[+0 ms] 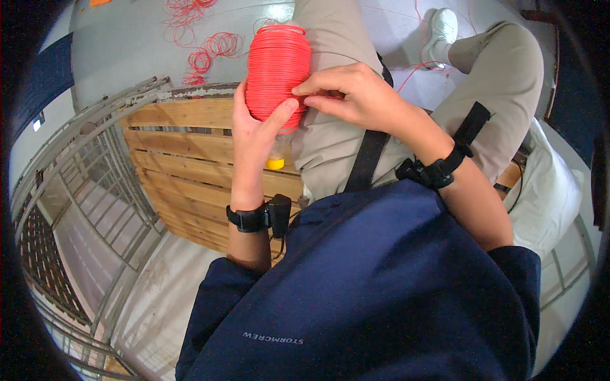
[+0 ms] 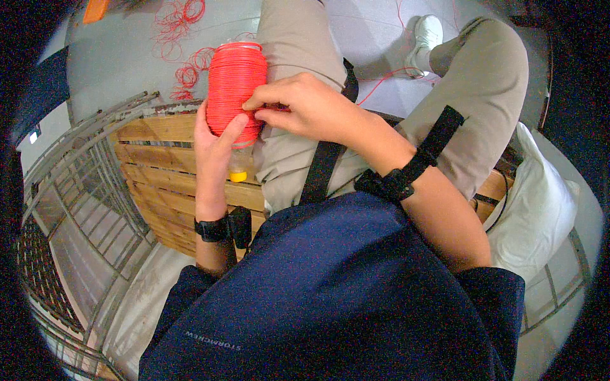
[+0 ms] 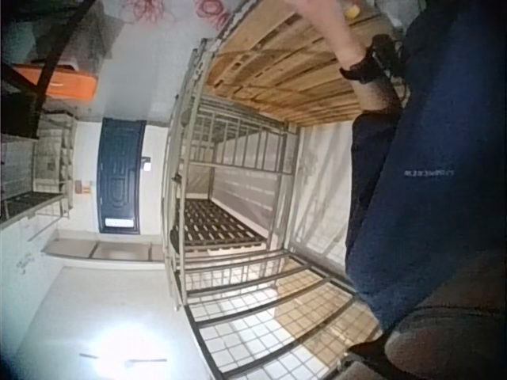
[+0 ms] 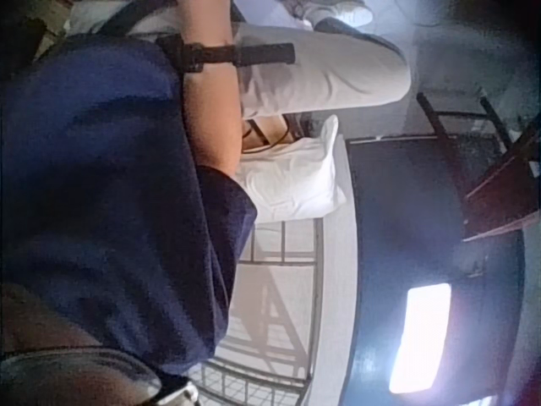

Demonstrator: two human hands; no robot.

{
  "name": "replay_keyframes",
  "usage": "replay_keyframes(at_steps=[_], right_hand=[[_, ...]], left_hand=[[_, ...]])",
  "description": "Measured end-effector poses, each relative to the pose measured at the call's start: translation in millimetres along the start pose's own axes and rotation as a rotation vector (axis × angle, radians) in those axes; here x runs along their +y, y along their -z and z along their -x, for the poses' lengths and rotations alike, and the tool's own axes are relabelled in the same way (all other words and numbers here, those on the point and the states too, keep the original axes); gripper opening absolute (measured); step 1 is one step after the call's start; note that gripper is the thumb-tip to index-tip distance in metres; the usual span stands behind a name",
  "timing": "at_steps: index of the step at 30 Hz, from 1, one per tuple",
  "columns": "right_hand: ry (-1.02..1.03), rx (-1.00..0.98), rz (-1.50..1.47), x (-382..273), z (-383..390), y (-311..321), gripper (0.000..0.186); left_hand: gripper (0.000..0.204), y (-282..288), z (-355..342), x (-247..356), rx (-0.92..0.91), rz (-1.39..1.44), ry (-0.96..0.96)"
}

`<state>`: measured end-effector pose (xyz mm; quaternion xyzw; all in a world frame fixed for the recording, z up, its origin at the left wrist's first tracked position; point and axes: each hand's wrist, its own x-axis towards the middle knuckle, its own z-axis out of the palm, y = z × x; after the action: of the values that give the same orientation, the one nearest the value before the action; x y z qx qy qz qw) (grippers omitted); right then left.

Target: The person winds a red wire around a plastic bottle by hand.

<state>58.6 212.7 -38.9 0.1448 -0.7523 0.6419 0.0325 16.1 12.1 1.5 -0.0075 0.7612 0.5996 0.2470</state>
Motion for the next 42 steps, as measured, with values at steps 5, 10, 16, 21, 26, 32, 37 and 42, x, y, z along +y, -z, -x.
replay_keyframes(at_steps=[5,10,16,21,26,32,37,42], right_hand=[[0.005,-0.013,0.006,3.2,-0.7,1.8,0.021],[-0.005,-0.013,0.027,6.7,-3.8,4.1,0.02],[-0.017,-0.015,0.001,10.8,0.5,-2.7,0.022],[-0.067,-0.066,-0.073,1.9,1.5,-4.2,0.02],[-0.035,0.009,-0.031,12.5,-6.3,1.4,0.021],[-0.129,-0.052,-0.076,2.9,-5.3,-2.0,0.018],[-0.048,-0.038,-0.056,7.9,-7.2,-3.5,0.017],[-0.065,-0.072,-0.059,7.8,-6.3,-3.7,0.018]], left_hand=[[0.068,6.9,-3.5,-9.5,0.054,0.032,0.048],[0.064,10.6,-6.2,-4.8,0.096,0.118,0.158],[0.059,20.4,-9.6,-11.3,0.1,0.131,0.168],[0.055,27.7,-0.9,-25.5,0.177,0.264,0.25],[0.053,11.4,-6.0,-14.0,0.168,0.241,0.217],[0.053,21.0,-0.6,-21.3,0.187,0.208,0.251],[0.053,31.7,-6.9,-23.1,0.143,0.247,0.263],[0.048,26.9,-4.3,-28.6,0.136,0.291,0.239]])
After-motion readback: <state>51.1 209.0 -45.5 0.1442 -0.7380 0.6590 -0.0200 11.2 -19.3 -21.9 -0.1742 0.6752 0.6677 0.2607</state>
